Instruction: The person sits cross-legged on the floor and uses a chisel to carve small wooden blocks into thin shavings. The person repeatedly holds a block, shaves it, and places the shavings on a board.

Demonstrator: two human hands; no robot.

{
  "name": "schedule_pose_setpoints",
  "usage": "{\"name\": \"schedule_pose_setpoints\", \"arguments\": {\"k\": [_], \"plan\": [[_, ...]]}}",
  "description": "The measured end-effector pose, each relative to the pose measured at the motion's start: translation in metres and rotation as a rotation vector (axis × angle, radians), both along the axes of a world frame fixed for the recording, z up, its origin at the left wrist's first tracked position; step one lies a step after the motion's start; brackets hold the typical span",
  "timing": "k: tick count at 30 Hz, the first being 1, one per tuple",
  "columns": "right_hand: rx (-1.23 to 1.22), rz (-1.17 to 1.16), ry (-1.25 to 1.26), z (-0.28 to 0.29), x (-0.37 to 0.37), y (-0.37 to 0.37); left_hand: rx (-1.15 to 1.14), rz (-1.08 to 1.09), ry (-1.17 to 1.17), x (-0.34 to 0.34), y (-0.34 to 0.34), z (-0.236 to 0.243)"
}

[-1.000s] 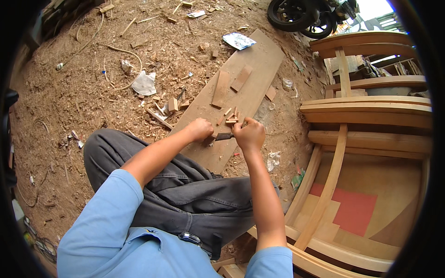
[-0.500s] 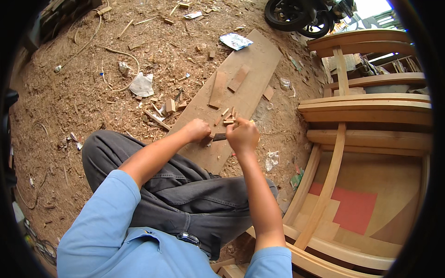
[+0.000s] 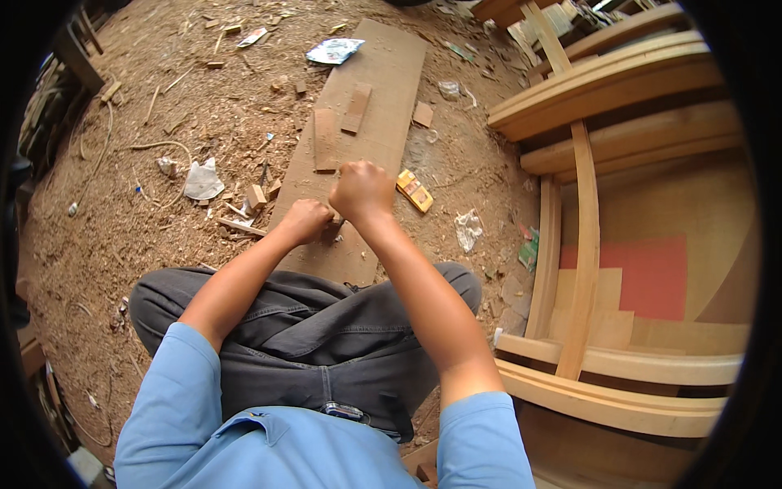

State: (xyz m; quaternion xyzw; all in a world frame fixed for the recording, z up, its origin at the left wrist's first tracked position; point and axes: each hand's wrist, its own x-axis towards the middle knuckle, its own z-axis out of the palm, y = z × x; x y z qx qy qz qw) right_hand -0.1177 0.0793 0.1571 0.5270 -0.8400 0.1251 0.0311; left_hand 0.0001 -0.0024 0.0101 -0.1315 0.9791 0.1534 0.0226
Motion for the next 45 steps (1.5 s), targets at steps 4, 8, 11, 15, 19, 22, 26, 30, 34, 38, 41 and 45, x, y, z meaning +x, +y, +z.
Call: {"name": "schedule_pose_setpoints", "arguments": {"k": [4, 8, 11, 15, 19, 22, 26, 30, 34, 38, 41, 45], "plan": [[-0.008, 0.013, -0.041, -0.004, -0.001, 0.0, 0.021, 0.016, 0.039, 0.002, 0.001, 0.0], [-0.033, 0.0, -0.067, -0.004, -0.004, 0.001, 0.069, 0.054, 0.069, 0.004, 0.0, 0.004], [-0.033, -0.018, -0.075, -0.002, -0.005, 0.003, 0.058, 0.035, 0.029, 0.006, -0.002, 0.005], [-0.041, -0.026, -0.094, -0.003, -0.007, 0.005, 0.049, 0.007, 0.069, 0.006, -0.002, 0.001], [-0.024, -0.028, -0.108, -0.002, -0.008, 0.005, 0.014, 0.027, 0.112, 0.007, 0.001, 0.001], [-0.019, -0.041, -0.137, 0.012, -0.008, 0.003, 0.011, 0.041, 0.173, 0.007, 0.001, 0.015], [-0.038, -0.039, -0.097, 0.055, -0.012, -0.003, 0.033, 0.054, 0.22, 0.001, -0.009, 0.053], [-0.094, -0.007, -0.004, 0.089, -0.013, -0.006, 0.058, 0.039, 0.361, -0.004, -0.015, 0.083], [-0.083, 0.0, -0.016, 0.064, -0.004, 0.0, 0.064, 0.086, 0.332, 0.004, -0.004, 0.071], [-0.056, 0.027, -0.124, -0.007, 0.012, 0.013, 0.028, 0.024, 0.1, 0.021, 0.009, 0.031], [-0.06, 0.042, -0.142, -0.043, 0.018, 0.018, -0.076, 0.032, 0.046, 0.022, -0.001, 0.012], [-0.116, 0.027, -0.131, -0.049, 0.009, 0.011, 0.054, 0.028, 0.129, 0.019, -0.006, 0.005]]}}
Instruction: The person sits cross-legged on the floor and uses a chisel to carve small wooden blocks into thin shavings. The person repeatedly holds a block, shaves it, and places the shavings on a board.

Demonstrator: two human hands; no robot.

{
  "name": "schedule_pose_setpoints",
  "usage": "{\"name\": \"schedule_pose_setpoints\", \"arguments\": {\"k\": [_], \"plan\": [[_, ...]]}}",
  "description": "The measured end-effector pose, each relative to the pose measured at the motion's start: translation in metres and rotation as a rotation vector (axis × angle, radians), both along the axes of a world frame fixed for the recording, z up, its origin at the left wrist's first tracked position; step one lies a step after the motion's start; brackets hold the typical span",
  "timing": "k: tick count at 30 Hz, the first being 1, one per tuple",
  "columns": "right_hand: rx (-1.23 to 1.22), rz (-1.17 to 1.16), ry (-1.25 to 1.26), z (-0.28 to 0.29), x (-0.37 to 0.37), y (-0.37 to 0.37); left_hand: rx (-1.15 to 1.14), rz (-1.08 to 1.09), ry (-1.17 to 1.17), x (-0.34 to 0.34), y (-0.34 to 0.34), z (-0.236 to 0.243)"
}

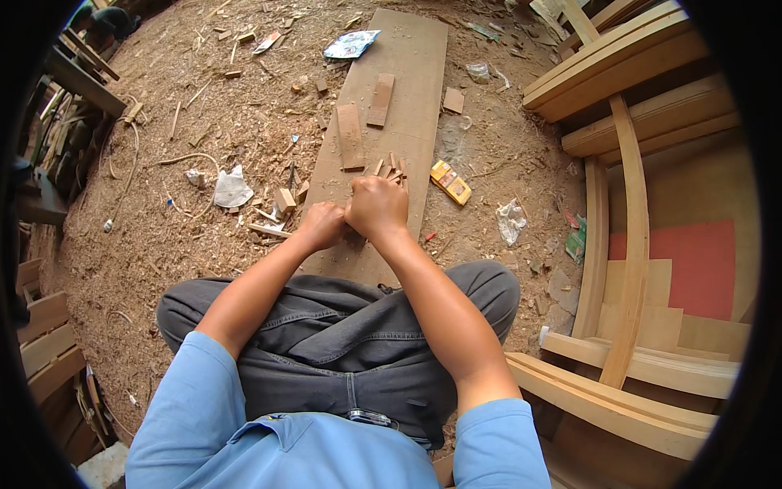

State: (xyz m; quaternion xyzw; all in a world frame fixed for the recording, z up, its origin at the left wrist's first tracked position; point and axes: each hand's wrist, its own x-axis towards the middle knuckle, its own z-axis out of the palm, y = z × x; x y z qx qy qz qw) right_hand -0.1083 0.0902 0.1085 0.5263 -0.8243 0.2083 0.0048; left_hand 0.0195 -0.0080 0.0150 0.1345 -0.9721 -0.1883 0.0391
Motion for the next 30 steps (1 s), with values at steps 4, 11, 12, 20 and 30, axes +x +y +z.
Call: {"name": "schedule_pose_setpoints", "arguments": {"k": [4, 11, 12, 20, 30], "plan": [[0.129, -0.086, -0.084, 0.011, -0.013, 0.001, -0.015, -0.025, -0.028, -0.005, -0.001, 0.001], [0.32, -0.218, -0.18, 0.034, -0.033, -0.001, 0.003, -0.01, -0.101, -0.008, -0.004, -0.001], [0.329, -0.225, -0.181, 0.039, -0.034, 0.0, 0.002, -0.009, -0.115, -0.008, -0.004, 0.0], [0.657, -0.303, -0.151, 0.044, -0.043, 0.012, 0.001, -0.013, -0.127, -0.009, -0.004, 0.002], [0.27, -0.526, -0.118, 0.048, -0.064, 0.01, 0.004, -0.017, -0.121, -0.008, -0.005, 0.001]]}}
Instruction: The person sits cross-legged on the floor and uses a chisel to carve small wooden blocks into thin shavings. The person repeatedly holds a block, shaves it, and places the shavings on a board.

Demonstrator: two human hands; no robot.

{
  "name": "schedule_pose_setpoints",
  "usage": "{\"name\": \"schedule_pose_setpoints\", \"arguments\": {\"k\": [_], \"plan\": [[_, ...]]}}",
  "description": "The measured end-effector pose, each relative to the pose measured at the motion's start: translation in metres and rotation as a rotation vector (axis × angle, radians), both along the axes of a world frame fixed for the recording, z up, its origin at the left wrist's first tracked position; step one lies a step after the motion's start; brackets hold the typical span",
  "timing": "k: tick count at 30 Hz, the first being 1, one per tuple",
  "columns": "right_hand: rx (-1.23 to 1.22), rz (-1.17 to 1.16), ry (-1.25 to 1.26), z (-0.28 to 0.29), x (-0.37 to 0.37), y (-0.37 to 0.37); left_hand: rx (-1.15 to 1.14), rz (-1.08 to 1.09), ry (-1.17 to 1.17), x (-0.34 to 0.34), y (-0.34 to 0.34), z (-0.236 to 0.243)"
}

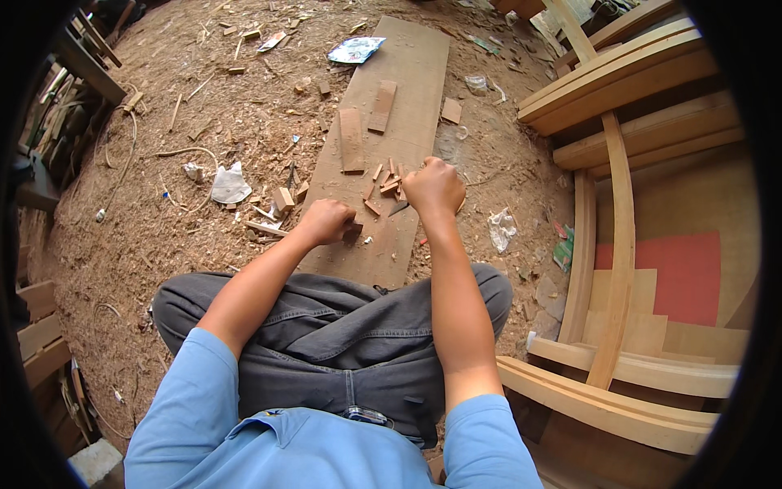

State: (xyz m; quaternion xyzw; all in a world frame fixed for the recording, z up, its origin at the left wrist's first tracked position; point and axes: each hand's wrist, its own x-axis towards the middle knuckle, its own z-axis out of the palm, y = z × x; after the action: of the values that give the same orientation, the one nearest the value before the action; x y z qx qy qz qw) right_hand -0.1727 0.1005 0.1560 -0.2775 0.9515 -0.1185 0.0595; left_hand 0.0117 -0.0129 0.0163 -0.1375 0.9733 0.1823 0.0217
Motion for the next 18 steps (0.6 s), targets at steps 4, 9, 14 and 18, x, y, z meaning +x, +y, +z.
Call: {"name": "schedule_pose_setpoints", "arguments": {"k": [4, 9, 14, 18], "plan": [[0.015, 0.089, -0.034, -0.01, 0.004, 0.001, -0.005, 0.003, 0.007, 0.0, -0.001, -0.002], [-0.039, 0.115, -0.072, -0.025, 0.009, -0.007, 0.011, 0.021, 0.002, -0.001, -0.001, -0.001], [-0.184, 0.116, 0.076, -0.021, 0.007, -0.011, 0.007, 0.024, -0.027, 0.0, -0.003, 0.003], [-0.195, 0.059, 0.023, -0.008, 0.004, -0.007, 0.011, 0.019, -0.014, 0.001, -0.004, 0.003]]}}
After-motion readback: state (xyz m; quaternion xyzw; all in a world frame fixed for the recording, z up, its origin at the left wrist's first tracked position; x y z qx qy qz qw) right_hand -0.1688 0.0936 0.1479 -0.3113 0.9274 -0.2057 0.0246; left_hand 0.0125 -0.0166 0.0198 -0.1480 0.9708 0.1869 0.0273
